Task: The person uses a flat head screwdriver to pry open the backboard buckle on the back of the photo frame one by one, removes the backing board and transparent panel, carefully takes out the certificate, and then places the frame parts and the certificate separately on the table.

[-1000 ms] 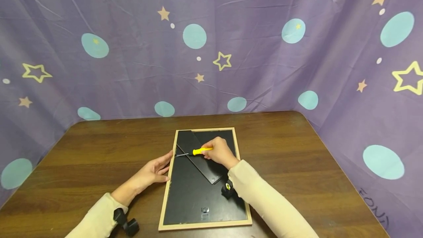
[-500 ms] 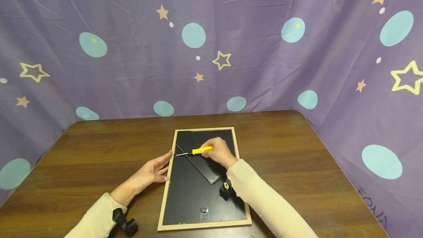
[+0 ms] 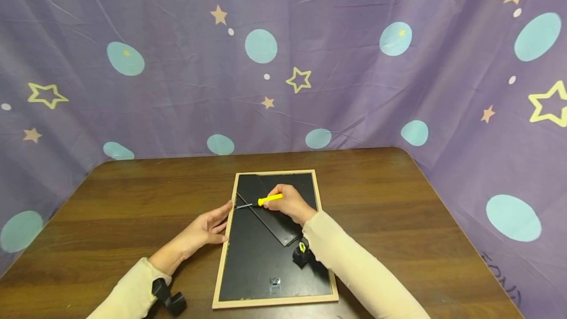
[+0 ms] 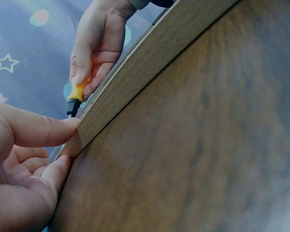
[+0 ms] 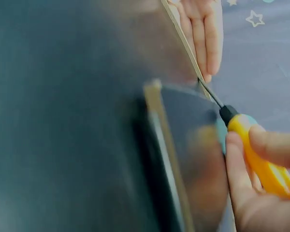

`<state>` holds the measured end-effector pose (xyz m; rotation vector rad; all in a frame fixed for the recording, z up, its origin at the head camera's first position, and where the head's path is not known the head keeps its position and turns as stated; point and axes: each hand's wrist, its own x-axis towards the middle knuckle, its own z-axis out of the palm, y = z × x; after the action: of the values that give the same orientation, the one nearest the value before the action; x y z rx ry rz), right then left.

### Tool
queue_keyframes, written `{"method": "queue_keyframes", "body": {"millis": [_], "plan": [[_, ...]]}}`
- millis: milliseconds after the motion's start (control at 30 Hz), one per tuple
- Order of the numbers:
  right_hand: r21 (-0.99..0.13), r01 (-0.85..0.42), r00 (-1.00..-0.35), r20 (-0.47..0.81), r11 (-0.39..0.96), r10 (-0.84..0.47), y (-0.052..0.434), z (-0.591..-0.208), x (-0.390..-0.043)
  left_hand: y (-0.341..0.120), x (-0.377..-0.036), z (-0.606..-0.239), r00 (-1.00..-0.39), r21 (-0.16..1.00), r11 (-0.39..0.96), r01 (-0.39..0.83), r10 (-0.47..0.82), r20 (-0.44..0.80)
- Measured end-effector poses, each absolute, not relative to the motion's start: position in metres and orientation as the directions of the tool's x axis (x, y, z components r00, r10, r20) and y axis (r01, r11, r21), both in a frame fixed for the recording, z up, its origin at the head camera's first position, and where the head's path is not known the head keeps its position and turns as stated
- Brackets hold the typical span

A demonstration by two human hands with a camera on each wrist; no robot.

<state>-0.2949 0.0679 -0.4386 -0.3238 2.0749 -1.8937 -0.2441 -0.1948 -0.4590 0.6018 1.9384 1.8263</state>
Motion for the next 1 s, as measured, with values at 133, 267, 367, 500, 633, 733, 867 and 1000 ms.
{"method": "queue_keyframes", "body": {"millis": [133,267,367,500,633,733,867,1000], "plan": [[-0.995,0.077,-0.889,-0.096,0.06,-0.448,0.0729,-0.439,-0.2964,-0.1951,-0.2439,-0.4579,-0.825,0.998,0.057,0.04,0.565,0.0],[-0.994,0.095,-0.878,-0.105,0.046,-0.467,0.0744,-0.4389,-0.2958,-0.1948,-0.2434,-0.4577,-0.825,0.997,0.059,0.043,0.565,0.002],[-0.996,0.087,-0.896,-0.095,0.038,-0.435,0.0741,-0.439,-0.2948,-0.1945,-0.2436,-0.4579,-0.824,0.998,0.056,0.038,0.567,0.0],[-0.995,0.102,-0.92,-0.088,-0.016,-0.381,0.0723,-0.4398,-0.2945,-0.194,-0.2439,-0.4575,-0.825,0.998,0.049,0.026,0.565,-0.006],[-0.99,0.122,-0.926,-0.085,-0.078,-0.367,0.0702,-0.4405,-0.2949,-0.1934,-0.2436,-0.4573,-0.824,0.999,0.039,0.018,0.566,-0.007],[-0.984,0.143,-0.922,-0.092,-0.11,-0.375,0.0692,-0.4401,-0.2948,-0.1932,-0.2434,-0.4571,-0.826,0.999,0.034,0.005,0.563,-0.015],[-0.977,0.167,-0.915,-0.104,-0.132,-0.39,0.068,-0.4393,-0.2947,-0.1939,-0.244,-0.4567,-0.832,1.0,0.026,-0.014,0.554,-0.026],[-0.977,0.167,-0.915,-0.103,-0.134,-0.389,0.0662,-0.4384,-0.2948,-0.1954,-0.245,-0.4571,-0.835,0.999,0.025,-0.022,0.549,-0.032]]}}
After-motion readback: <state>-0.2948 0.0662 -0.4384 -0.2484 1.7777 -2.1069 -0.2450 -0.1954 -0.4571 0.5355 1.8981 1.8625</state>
